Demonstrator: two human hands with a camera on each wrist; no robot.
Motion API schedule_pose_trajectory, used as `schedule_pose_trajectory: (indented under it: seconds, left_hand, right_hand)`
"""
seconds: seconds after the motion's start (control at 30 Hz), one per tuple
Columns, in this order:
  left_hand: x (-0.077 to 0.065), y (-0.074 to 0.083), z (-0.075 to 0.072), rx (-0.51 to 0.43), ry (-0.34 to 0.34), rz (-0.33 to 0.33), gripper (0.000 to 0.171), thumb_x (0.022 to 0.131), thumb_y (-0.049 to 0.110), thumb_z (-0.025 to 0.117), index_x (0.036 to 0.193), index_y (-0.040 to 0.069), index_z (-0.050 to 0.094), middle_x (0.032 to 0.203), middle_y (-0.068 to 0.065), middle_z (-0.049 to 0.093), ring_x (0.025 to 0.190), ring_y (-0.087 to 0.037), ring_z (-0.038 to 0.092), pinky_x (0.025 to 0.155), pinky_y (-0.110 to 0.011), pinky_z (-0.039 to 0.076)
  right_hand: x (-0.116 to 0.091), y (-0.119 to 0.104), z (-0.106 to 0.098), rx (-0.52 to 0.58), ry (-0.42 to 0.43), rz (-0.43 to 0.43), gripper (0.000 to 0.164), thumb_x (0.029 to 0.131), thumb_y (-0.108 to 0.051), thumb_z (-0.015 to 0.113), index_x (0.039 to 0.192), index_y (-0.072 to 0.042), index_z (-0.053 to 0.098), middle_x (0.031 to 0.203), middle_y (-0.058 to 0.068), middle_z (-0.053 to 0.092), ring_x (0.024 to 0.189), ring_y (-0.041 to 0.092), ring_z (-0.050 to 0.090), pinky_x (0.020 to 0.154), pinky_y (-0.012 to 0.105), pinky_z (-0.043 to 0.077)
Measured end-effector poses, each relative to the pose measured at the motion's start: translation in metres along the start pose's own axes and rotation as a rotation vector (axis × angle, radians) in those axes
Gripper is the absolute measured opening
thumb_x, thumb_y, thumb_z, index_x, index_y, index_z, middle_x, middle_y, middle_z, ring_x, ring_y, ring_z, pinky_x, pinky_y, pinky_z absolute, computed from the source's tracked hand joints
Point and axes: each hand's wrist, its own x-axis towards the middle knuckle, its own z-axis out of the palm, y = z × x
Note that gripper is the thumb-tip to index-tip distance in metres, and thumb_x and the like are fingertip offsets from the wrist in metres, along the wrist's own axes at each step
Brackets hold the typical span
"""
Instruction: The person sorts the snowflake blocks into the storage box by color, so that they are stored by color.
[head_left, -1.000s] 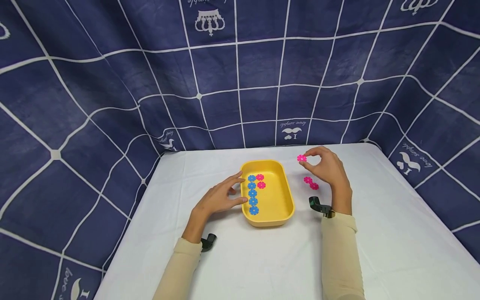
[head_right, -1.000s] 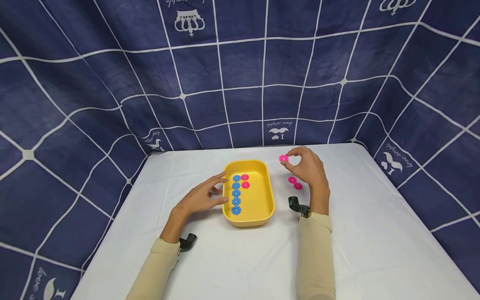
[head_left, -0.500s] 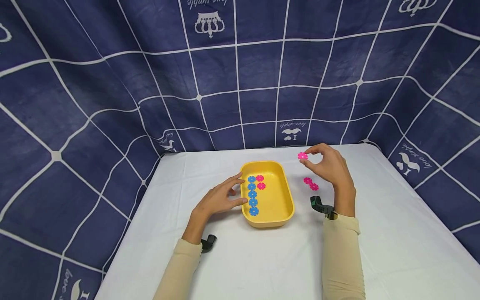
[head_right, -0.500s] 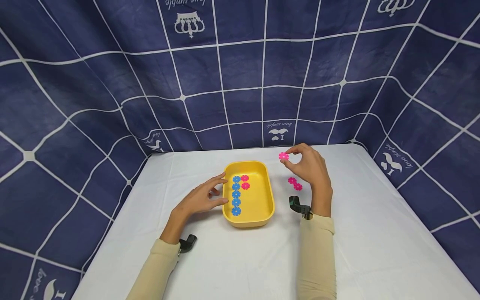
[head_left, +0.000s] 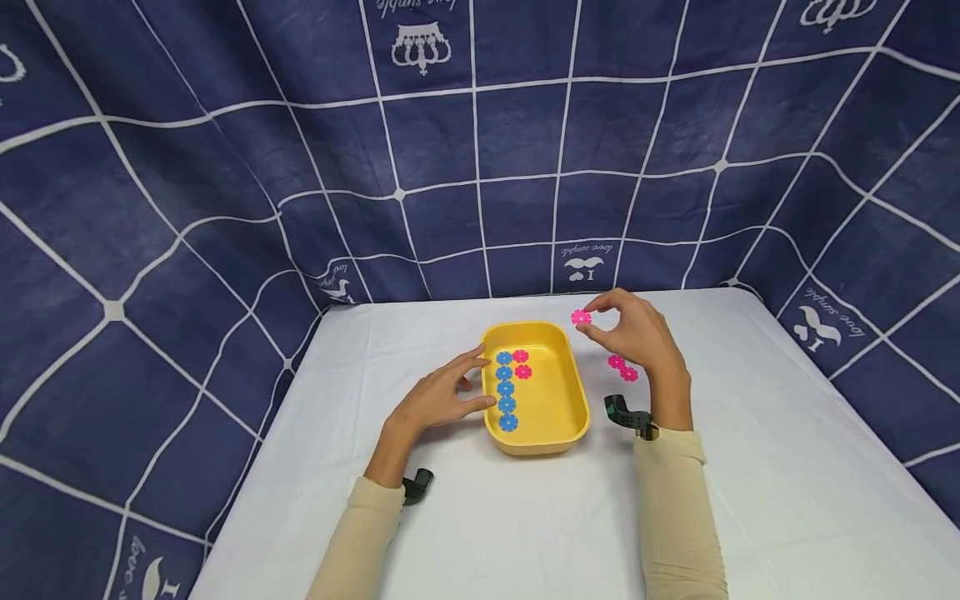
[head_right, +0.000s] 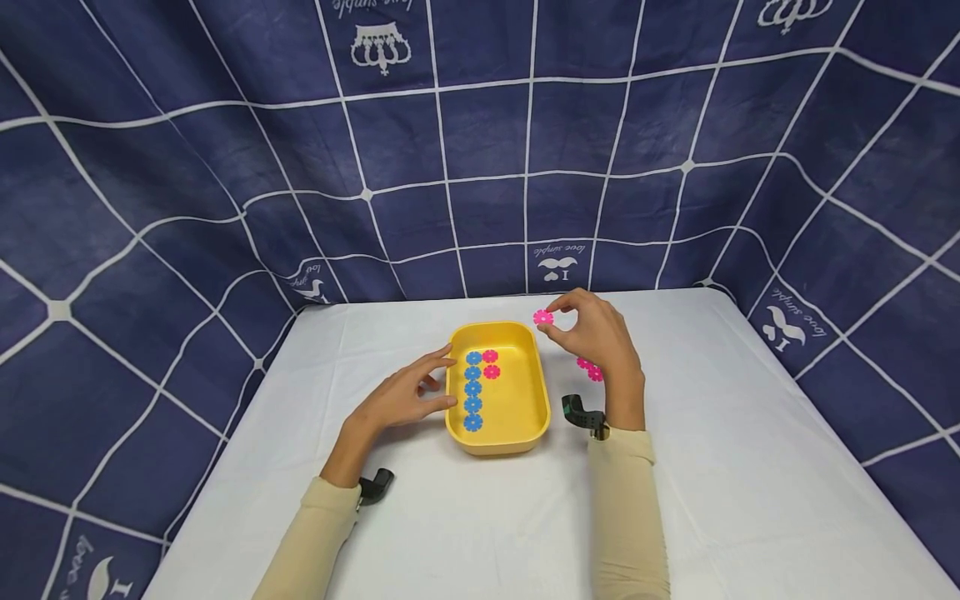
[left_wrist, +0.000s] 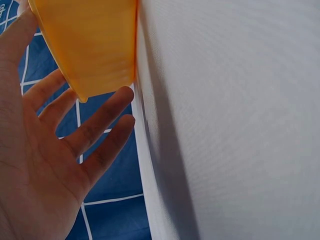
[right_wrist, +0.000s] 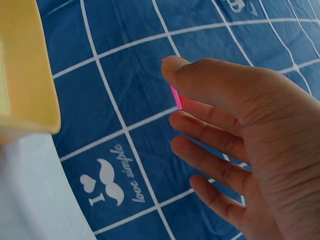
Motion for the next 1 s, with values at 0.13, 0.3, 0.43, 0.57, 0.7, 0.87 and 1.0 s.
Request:
schedule_pose_trajectory:
  seconds: [0.13, 0.3, 0.43, 0.57, 0.7, 0.87, 1.0]
  left_hand:
    - [0.0, -0.001, 0.001, -0.003, 0.0, 0.005, 0.076, 0.091, 0.061, 0.08, 0.156, 0.029, 0.058, 0.172, 0.022, 0.034, 0.11, -0.014, 0.07, 0.091, -0.042, 0.055]
    - [-0.001, 0.0, 0.001, -0.001, -0.001, -0.003, 0.075, 0.091, 0.062, 0.079, 0.156, 0.03, 0.057, 0.171, 0.023, 0.034, 0.11, -0.014, 0.07, 0.091, -0.043, 0.055]
    - [-0.001, 0.001, 0.001, 0.006, 0.003, -0.007, 0.075, 0.091, 0.061, 0.079, 0.155, 0.029, 0.058, 0.171, 0.023, 0.035, 0.11, -0.013, 0.069, 0.091, -0.042, 0.055]
    - [0.0, 0.002, 0.0, 0.007, 0.006, -0.008, 0.074, 0.092, 0.061, 0.079, 0.155, 0.029, 0.059, 0.171, 0.022, 0.036, 0.11, -0.012, 0.069, 0.091, -0.043, 0.055]
    - [0.0, 0.002, -0.001, -0.001, -0.001, -0.013, 0.074, 0.092, 0.06, 0.08, 0.155, 0.029, 0.058, 0.17, 0.023, 0.036, 0.111, -0.013, 0.069, 0.092, -0.043, 0.055]
    - [0.0, 0.003, -0.002, -0.007, -0.008, -0.008, 0.074, 0.093, 0.057, 0.08, 0.156, 0.027, 0.057, 0.171, 0.021, 0.035, 0.112, -0.015, 0.07, 0.093, -0.045, 0.055]
    - [0.0, 0.004, -0.002, -0.007, -0.008, -0.003, 0.073, 0.093, 0.057, 0.079, 0.156, 0.027, 0.058, 0.172, 0.021, 0.035, 0.113, -0.016, 0.07, 0.094, -0.046, 0.055]
  right_hand:
    - [0.003, -0.008, 0.007, -0.013, -0.013, -0.023, 0.039, 0.091, -0.036, 0.087, 0.121, -0.011, 0.079, 0.123, 0.014, 0.074, 0.116, 0.036, 0.066, 0.097, 0.061, 0.056]
    - [0.005, -0.019, 0.014, -0.02, -0.037, -0.053, 0.039, 0.091, -0.039, 0.087, 0.119, -0.013, 0.079, 0.12, 0.011, 0.074, 0.113, 0.033, 0.066, 0.095, 0.058, 0.057]
    - [0.006, -0.027, 0.019, -0.019, -0.06, -0.098, 0.039, 0.091, -0.041, 0.087, 0.118, -0.015, 0.079, 0.118, 0.01, 0.075, 0.11, 0.032, 0.067, 0.094, 0.057, 0.057]
    - [0.008, -0.036, 0.026, -0.014, -0.079, -0.155, 0.037, 0.09, -0.04, 0.088, 0.116, -0.015, 0.08, 0.117, 0.009, 0.077, 0.109, 0.03, 0.068, 0.094, 0.055, 0.057]
    - [0.01, -0.047, 0.034, -0.011, -0.099, -0.211, 0.036, 0.089, -0.037, 0.089, 0.115, -0.015, 0.08, 0.115, 0.006, 0.078, 0.108, 0.027, 0.07, 0.093, 0.052, 0.058]
    - [0.012, -0.06, 0.044, -0.037, -0.131, -0.279, 0.037, 0.086, -0.032, 0.09, 0.116, -0.013, 0.08, 0.112, 0.004, 0.079, 0.102, 0.025, 0.072, 0.09, 0.047, 0.06]
    - [0.012, -0.065, 0.05, -0.06, -0.157, -0.29, 0.037, 0.085, -0.029, 0.091, 0.116, -0.012, 0.08, 0.113, 0.004, 0.078, 0.101, 0.024, 0.072, 0.092, 0.048, 0.059]
